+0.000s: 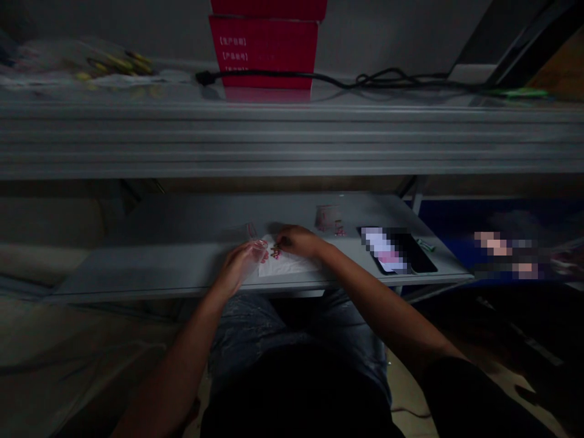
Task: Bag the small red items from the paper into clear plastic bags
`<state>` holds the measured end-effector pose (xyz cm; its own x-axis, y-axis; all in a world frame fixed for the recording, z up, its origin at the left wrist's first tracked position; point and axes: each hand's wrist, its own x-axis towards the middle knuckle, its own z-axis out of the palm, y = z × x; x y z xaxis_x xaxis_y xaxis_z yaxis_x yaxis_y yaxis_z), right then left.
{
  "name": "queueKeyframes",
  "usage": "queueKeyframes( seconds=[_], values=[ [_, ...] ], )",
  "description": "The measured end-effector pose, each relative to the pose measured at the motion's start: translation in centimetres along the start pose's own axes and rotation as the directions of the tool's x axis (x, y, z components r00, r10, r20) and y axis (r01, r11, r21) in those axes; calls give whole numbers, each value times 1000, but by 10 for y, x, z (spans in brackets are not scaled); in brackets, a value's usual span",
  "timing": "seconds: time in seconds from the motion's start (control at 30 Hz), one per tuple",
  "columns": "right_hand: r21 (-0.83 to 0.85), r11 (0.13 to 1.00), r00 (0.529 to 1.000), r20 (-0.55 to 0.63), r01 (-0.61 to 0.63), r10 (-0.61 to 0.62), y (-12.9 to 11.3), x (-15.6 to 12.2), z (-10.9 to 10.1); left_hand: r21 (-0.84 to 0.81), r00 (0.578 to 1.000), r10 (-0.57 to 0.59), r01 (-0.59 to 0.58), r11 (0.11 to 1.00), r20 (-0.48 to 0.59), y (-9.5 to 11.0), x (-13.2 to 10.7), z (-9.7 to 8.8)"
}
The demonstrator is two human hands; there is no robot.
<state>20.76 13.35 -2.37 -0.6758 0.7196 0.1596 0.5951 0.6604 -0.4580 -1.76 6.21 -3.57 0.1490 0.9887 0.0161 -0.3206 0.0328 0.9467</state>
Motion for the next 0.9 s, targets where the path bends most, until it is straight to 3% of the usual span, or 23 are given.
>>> queueKeyframes(
  seconds=[0.13, 0.27, 0.4, 0.53, 0.7, 0.9],
  values=[
    [198, 980, 990, -132, -14, 40, -8, -6, -15, -16, 999, -15, 16, 1000, 49, -5, 2, -3],
    [416, 909, 957, -273, 30, 94, -38, -7, -36, 3, 998, -28, 28, 1000, 54, -7, 1, -4],
    [394, 909, 957, -288, 135, -17, -64, 1, -43, -60, 998, -65, 67, 996, 25, -2, -1, -2],
    [322, 943, 922, -386, 88, 46, -51, 0, -33, -155, 997, -66, 72, 985, 47, 8, -3, 0],
    [121, 992, 993, -105, -35, 48, -15, -17, -10, -147, 995, -75, 84, 986, 66, 16, -3, 2],
    [53, 997, 998, -18, -61, 62, -23, -25, -3, -133, 983, -164, 173, 976, 79, 18, -4, 1]
  ],
)
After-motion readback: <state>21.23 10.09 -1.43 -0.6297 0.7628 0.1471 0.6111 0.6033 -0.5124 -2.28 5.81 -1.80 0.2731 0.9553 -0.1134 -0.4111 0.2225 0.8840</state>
